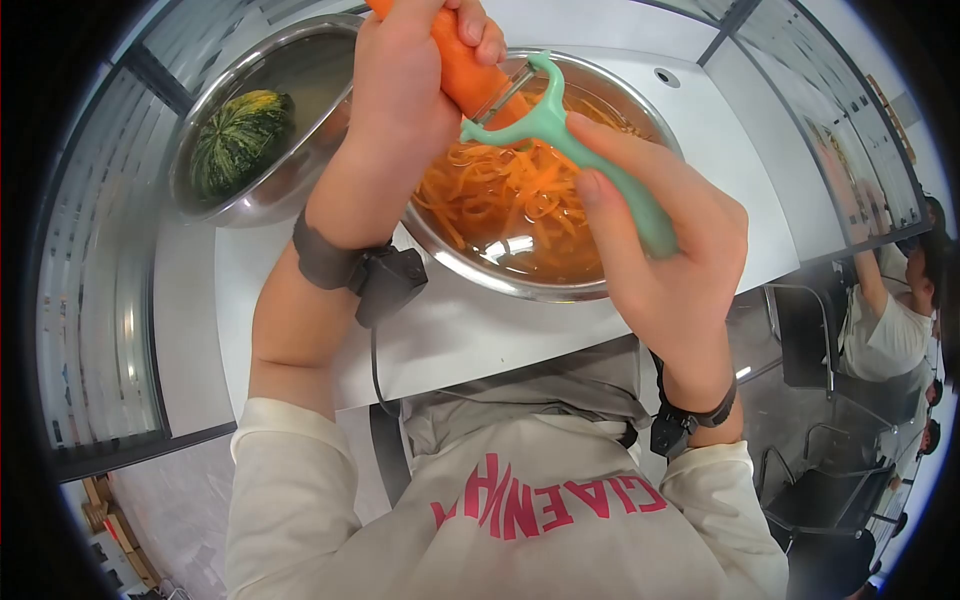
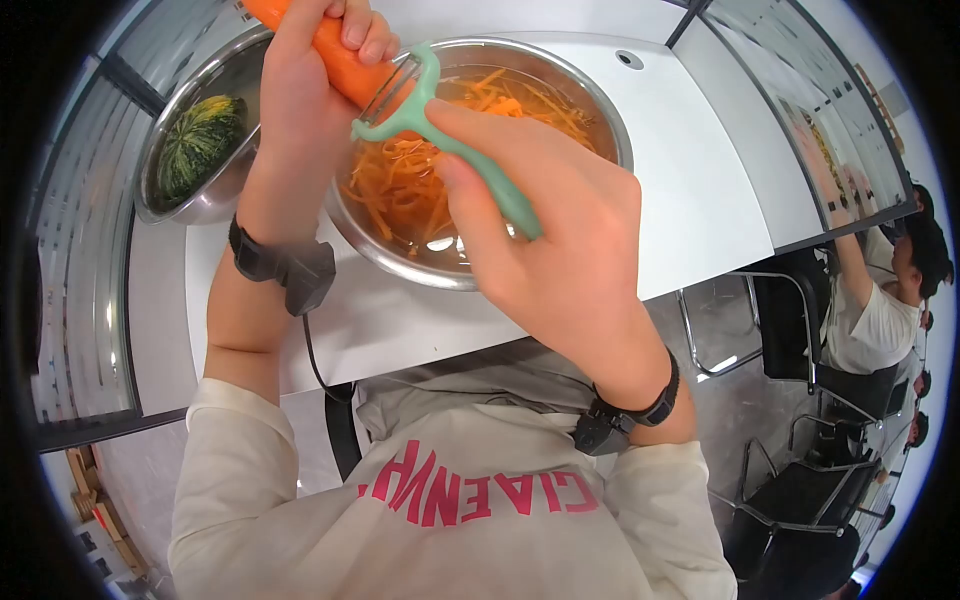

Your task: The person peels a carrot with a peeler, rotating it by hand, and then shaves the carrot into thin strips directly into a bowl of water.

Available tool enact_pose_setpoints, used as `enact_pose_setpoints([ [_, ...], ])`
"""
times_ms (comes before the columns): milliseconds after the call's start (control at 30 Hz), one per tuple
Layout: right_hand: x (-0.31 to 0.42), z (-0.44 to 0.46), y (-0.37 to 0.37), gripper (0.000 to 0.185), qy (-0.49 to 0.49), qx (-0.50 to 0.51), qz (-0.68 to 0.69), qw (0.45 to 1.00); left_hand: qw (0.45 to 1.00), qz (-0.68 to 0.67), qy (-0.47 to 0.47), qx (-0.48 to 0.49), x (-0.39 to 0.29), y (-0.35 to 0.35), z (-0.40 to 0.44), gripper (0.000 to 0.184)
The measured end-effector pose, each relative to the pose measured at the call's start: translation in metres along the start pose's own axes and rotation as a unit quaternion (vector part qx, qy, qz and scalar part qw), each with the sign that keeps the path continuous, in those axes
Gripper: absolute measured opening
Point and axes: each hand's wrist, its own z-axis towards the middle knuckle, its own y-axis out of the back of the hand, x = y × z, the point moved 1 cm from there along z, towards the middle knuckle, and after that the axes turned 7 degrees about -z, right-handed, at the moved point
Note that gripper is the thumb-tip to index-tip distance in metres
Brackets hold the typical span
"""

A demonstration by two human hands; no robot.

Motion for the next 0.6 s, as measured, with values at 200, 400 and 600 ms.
enact_pose_setpoints([
  [200, -0.0008, 0.0029, -0.0049, 0.024, -0.018, -0.004, 0.000, 1.000, 1.000, 0.019, -0.012, 0.022, -0.0033, -0.0044, -0.0034, 0.029],
  [400, -0.0023, -0.0023, -0.0090, 0.023, -0.029, -0.002, 0.003, 1.000, 0.999, -0.024, -0.002, 0.035, -0.0088, -0.0031, -0.0023, 0.028],
  [600, 0.0003, -0.0002, -0.0033, 0.023, -0.034, 0.009, 0.007, 0.999, 0.999, -0.020, 0.013, 0.032, -0.0084, -0.0042, -0.0021, 0.028],
])
